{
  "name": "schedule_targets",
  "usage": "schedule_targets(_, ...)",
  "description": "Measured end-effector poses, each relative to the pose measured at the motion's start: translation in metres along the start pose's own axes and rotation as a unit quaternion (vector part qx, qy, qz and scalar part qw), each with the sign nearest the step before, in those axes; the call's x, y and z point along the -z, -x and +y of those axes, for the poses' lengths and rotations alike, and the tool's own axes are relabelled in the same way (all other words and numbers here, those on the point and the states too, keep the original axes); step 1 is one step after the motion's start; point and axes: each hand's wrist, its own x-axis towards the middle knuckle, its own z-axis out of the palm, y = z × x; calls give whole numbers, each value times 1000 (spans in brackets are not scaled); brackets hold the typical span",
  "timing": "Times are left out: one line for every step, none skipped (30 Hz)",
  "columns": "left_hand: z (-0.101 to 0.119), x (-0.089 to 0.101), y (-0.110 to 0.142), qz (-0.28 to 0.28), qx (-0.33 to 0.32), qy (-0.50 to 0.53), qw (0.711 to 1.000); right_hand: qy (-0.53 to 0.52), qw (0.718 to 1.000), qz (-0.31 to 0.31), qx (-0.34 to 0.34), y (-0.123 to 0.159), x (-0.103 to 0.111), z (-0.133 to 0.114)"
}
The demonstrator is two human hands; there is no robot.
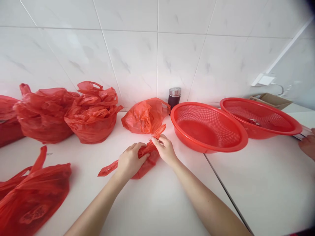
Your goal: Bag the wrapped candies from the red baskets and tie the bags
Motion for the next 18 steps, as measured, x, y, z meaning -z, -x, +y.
schedule_targets(4,3,-1,-13,4,-1,1000,1,1000,1,26,1,1,-5)
schedule_targets(7,5,-1,-25,7,-5,1000,-4,999,-7,48,2,1,-9)
schedule_targets(10,8,-2,-33,10,-12,999,-18,998,-23,62,2,2,-12)
schedule_targets(13,9,-4,-36,12,-22,999,-37,996,-42,66,2,3,-15)
schedule_targets(15,9,-5,-34,14,-34,999,-59,994,-56,67,3,3,-18)
schedule_targets(18,8,-6,-29,14,-48,998,-78,993,-61,67,3,4,-20)
schedule_targets(20,5,-8,-26,15,-60,998,-90,992,-56,71,3,4,-22)
schedule_targets(22,2,-10,-25,17,-71,997,-93,991,-46,79,4,5,-24)
schedule_targets(24,-1,-11,-24,19,-82,996,-92,991,-35,90,5,5,-26)
schedule_targets(26,-5,-13,-23,20,-91,995,-91,990,-25,102,6,5,-28)
schedule_targets(29,-8,-14,-21,21,-97,995,-91,989,-18,112,6,5,-30)
schedule_targets(30,-11,-15,-20,21,-101,994,-92,989,-12,118,6,5,-31)
schedule_targets(32,-13,-16,-20,20,-103,994,-91,988,-6,121,6,5,-31)
schedule_targets(33,-14,-16,-21,19,-102,994,-87,989,1,120,5,6,-30)
schedule_targets(34,-15,-16,-24,19,-98,995,-76,990,6,115,4,6,-27)
schedule_targets(34,-16,-16,-27,20,-91,995,-57,993,10,106,3,7,-23)
schedule_targets(34,-16,-16,-29,22,-83,996,-30,995,11,94,3,6,-18)
schedule_targets(33,-15,-15,-30,26,-73,997,8,997,11,80,2,5,-13)
